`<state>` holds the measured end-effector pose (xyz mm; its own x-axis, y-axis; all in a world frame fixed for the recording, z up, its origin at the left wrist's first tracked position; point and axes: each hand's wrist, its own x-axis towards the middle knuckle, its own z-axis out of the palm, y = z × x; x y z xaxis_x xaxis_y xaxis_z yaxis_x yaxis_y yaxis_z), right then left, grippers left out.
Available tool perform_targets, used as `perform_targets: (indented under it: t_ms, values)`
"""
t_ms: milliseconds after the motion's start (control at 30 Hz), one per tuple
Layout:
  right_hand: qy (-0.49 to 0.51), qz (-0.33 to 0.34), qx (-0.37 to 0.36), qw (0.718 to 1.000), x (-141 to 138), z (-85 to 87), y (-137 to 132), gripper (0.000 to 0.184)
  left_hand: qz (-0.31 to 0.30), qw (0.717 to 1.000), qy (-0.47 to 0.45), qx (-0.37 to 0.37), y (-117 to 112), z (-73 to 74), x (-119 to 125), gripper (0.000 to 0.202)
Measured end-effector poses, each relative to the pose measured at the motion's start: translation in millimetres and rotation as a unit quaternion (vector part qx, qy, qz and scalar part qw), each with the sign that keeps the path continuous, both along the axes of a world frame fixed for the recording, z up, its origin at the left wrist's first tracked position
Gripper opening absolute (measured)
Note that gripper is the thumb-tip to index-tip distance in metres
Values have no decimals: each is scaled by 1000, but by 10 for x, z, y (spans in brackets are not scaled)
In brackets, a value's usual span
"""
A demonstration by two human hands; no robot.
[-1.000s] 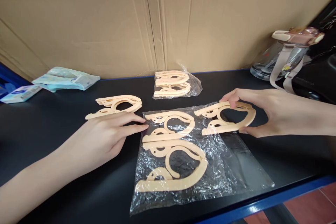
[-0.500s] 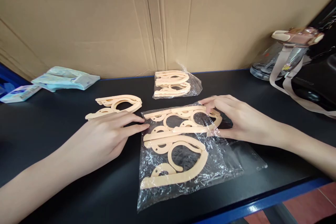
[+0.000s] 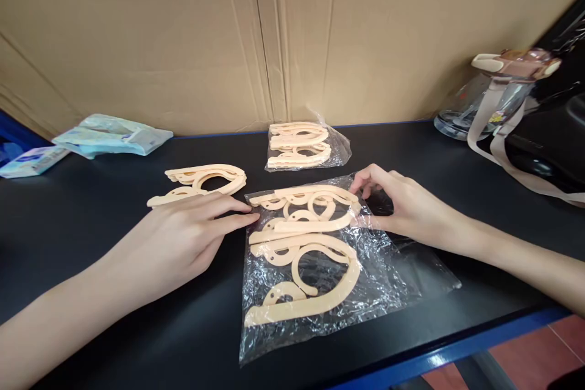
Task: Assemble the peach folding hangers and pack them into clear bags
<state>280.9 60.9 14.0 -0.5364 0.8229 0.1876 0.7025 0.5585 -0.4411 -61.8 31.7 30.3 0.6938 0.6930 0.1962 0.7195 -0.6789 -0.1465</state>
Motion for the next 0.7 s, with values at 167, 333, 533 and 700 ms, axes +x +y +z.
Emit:
perform_targets:
  t_ms: [167, 333, 533, 700]
  values:
    - [38, -21, 20, 999, -74, -50, -50, 30, 25, 1000, -4, -18, -2, 1, 15, 50]
    - [120, 10, -30, 992, -45, -54, -59, 26, 79, 993, -71, -59, -26, 10, 61, 44]
    - [161, 51, -83, 982, -63, -43, -51, 30, 93, 988, -104, -72, -48, -8, 57, 44]
    - [173, 45, -72, 981, -63, -58, -69, 31, 110, 983, -136, -63, -16, -59, 60, 37]
